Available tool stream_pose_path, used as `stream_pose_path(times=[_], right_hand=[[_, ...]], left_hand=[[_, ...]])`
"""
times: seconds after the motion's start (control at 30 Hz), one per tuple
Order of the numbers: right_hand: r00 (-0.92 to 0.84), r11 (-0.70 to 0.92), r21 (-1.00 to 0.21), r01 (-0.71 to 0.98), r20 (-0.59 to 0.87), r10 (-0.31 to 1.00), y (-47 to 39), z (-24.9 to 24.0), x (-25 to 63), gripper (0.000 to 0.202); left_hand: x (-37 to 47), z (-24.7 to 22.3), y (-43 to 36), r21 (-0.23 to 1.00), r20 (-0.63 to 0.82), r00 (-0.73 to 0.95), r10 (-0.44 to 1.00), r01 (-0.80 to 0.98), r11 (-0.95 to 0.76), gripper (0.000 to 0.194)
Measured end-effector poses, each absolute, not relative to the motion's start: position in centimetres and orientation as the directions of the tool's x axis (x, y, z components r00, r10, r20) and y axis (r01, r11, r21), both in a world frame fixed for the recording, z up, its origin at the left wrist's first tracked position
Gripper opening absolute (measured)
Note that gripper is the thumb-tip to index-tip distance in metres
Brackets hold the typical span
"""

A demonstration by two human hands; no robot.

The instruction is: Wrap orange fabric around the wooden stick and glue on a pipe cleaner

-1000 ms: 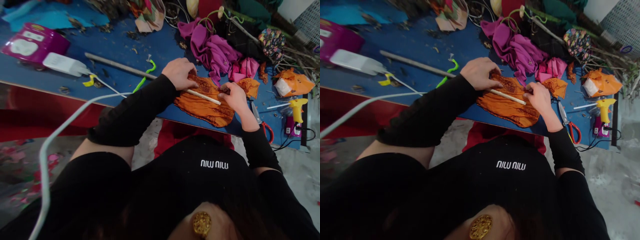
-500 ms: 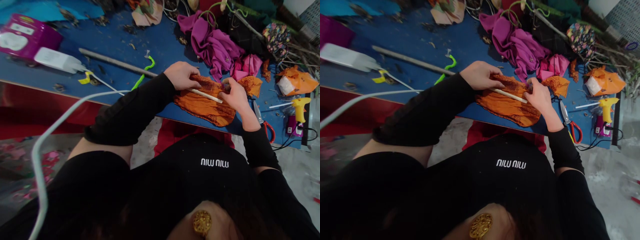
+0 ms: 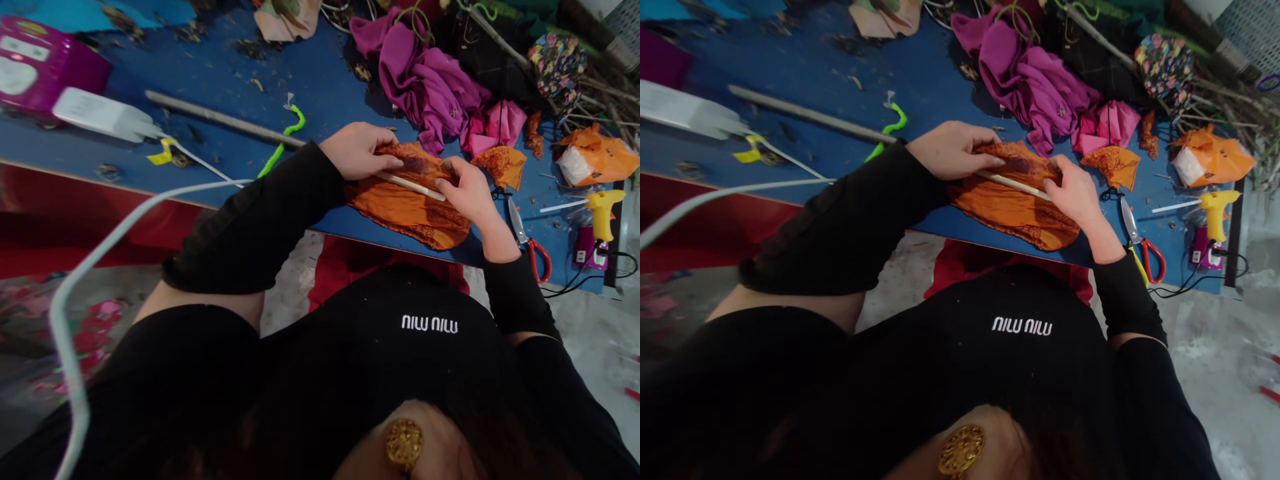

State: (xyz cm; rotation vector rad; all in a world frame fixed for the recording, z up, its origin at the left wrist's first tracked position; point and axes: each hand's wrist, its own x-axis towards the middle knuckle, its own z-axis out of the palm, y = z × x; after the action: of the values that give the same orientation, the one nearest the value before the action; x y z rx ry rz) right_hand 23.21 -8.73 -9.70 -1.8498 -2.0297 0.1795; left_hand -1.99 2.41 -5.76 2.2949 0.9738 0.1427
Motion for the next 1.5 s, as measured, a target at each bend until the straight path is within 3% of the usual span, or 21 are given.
stream_pose_path(times=[0.13, 0.3, 0.5, 0.73, 0.97, 1.1, 1.17, 1.33, 1.5], right_hand=[[-0.019, 0.065, -0.477, 0.877, 0.099, 0.995, -9.1, -8.8, 22.7, 0.012], [-0.014, 0.062, -0.542, 0.838, 0.092, 0.996, -9.9, -8.0, 22.4, 0.017], [-0.082, 0.147, -0.385, 0.911, 0.180, 0.980, -11.6, -7.6, 21.5, 0.020], [-0.230, 0.267, -0.182, 0.947, 0.198, 0.953, -14.2, -7.8, 21.4, 0.035], [-0.240, 0.272, -0.181, 0.945, 0.184, 0.953, -16.2, -8.0, 21.2, 0.032], [-0.236, 0.269, -0.196, 0.943, 0.177, 0.956, -16.6, -8.0, 20.9, 0.032], [-0.236, 0.270, -0.185, 0.945, 0.189, 0.953, -16.7, -8.2, 20.8, 0.032], [-0.249, 0.274, -0.127, 0.953, 0.183, 0.951, -16.9, -8.4, 20.7, 0.035], [-0.256, 0.268, -0.075, 0.960, 0.140, 0.956, -17.2, -8.3, 20.4, 0.038]], left_hand=[[-2.7, -5.1, 2.1, 0.631, -0.164, 0.749, 0.642, 0.579, -0.515, 0.042], [-3.9, -5.3, 1.6, 0.643, -0.145, 0.753, 0.642, 0.565, -0.517, 0.053], [-4.5, -5.9, 0.7, 0.648, -0.052, 0.723, 0.689, 0.549, -0.527, 0.041], [-5.1, -7.1, 1.1, 0.537, 0.010, 0.803, 0.596, 0.499, -0.680, 0.037], [-6.2, -6.0, -0.5, 0.451, 0.032, 0.822, 0.568, 0.495, -0.742, 0.040], [-7.1, -3.8, -1.2, 0.580, 0.011, 0.819, 0.573, 0.462, -0.671, 0.040], [-6.3, -3.6, -1.1, 0.648, 0.039, 0.699, 0.714, 0.526, -0.551, 0.045], [-1.3, -5.6, -0.4, 0.605, 0.007, 0.724, 0.690, 0.546, -0.579, 0.052], [0.8, -7.2, -0.6, 0.525, -0.090, 0.751, 0.654, 0.594, -0.609, 0.038]])
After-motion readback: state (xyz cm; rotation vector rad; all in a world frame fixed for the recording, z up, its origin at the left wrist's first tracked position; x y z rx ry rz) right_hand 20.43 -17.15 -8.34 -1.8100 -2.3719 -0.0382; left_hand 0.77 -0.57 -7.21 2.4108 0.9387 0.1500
